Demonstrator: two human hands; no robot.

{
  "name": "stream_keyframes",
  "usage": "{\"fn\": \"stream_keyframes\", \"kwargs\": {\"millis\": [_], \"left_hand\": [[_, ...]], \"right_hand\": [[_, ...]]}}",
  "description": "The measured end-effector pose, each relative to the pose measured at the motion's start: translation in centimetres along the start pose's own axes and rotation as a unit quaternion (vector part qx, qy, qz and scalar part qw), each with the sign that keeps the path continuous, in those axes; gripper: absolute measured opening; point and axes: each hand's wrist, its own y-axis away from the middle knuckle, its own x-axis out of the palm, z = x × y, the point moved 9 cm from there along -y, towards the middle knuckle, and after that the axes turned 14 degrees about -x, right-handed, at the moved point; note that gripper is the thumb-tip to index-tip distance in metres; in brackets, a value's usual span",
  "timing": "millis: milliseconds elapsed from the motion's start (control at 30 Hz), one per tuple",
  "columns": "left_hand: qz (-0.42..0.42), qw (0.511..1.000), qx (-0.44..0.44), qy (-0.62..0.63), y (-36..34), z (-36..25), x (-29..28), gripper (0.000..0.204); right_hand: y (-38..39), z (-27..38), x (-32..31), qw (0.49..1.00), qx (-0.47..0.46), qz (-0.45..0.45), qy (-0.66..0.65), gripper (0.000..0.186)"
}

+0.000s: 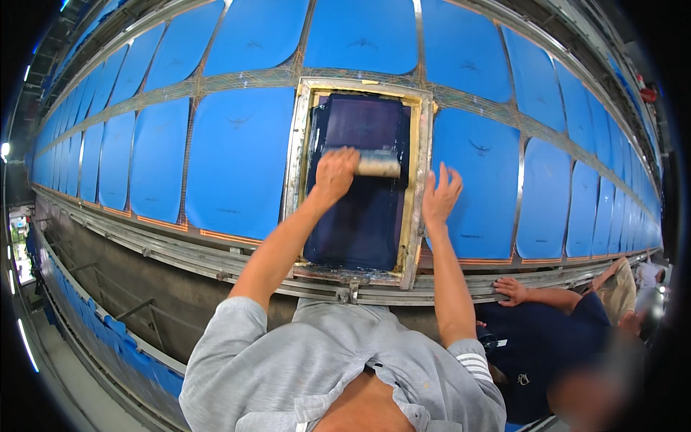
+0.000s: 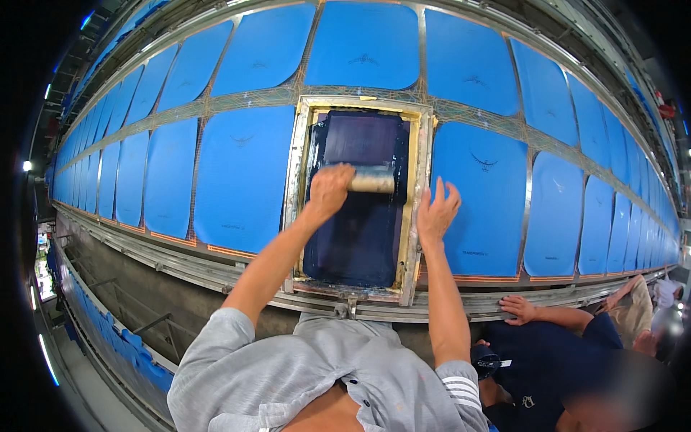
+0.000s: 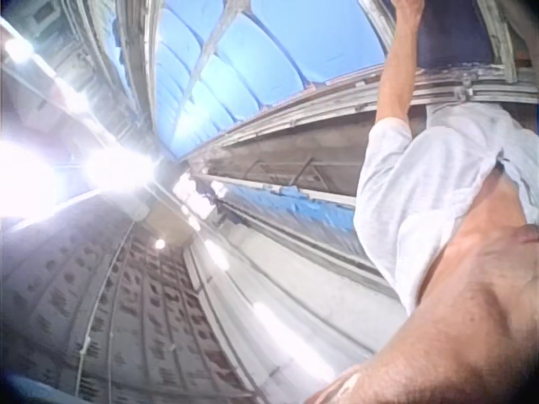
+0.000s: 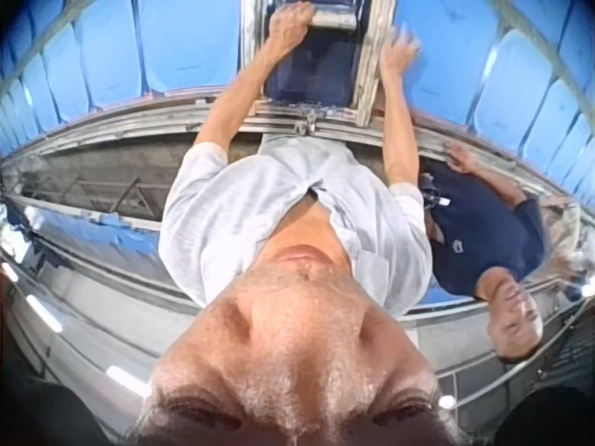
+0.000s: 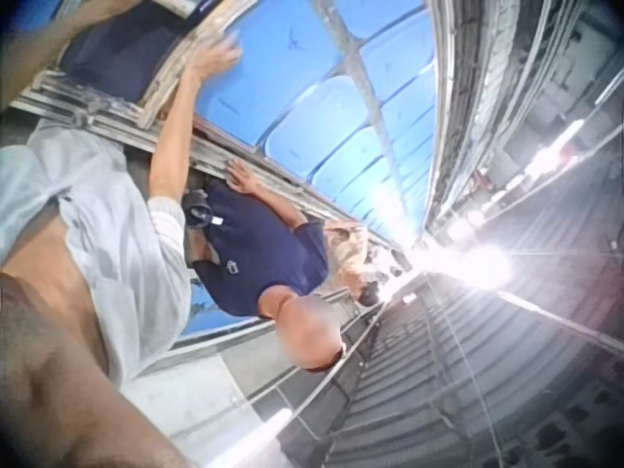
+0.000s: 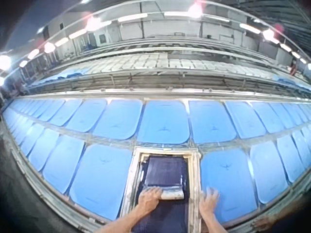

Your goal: The person repeatedly uses a squeegee to spread dark ink across a screen-printing frame mounted on a conveyor. A coworker occasionally adds more ink to the frame. The person maintains consistent pressure and motion throughout the process.

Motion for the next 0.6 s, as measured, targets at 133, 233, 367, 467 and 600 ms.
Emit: {"fn": "stream_keyframes", "kwargs": {"millis": [133,233,367,467,600], "left_hand": [[0.086,0.993,-0.068,-0.032,-9.7,3.6,3.3,0.013],[0.22,0.97,-0.078,-0.07,-16.9,3.7,3.3,0.012],[0.202,0.976,-0.059,-0.061,-22.5,4.8,4.2,0.014],[0.242,0.96,-0.097,-0.102,-23.1,4.5,5.7,0.019],[0.21,0.977,-0.04,-0.021,-17.1,-1.0,6.1,0.014]], "right_hand": [[-11.4,6.5,0.5,0.979,-0.177,-0.022,-0.099,0.04],[-19.3,9.6,4.5,0.932,-0.307,0.124,-0.148,0.043],[-24.5,10.9,11.2,0.891,-0.261,0.362,-0.083,0.037],[-24.7,9.3,15.2,0.892,-0.282,0.354,0.01,0.023],[-17.3,6.0,12.5,0.925,-0.209,0.316,0.016,0.015]]}}
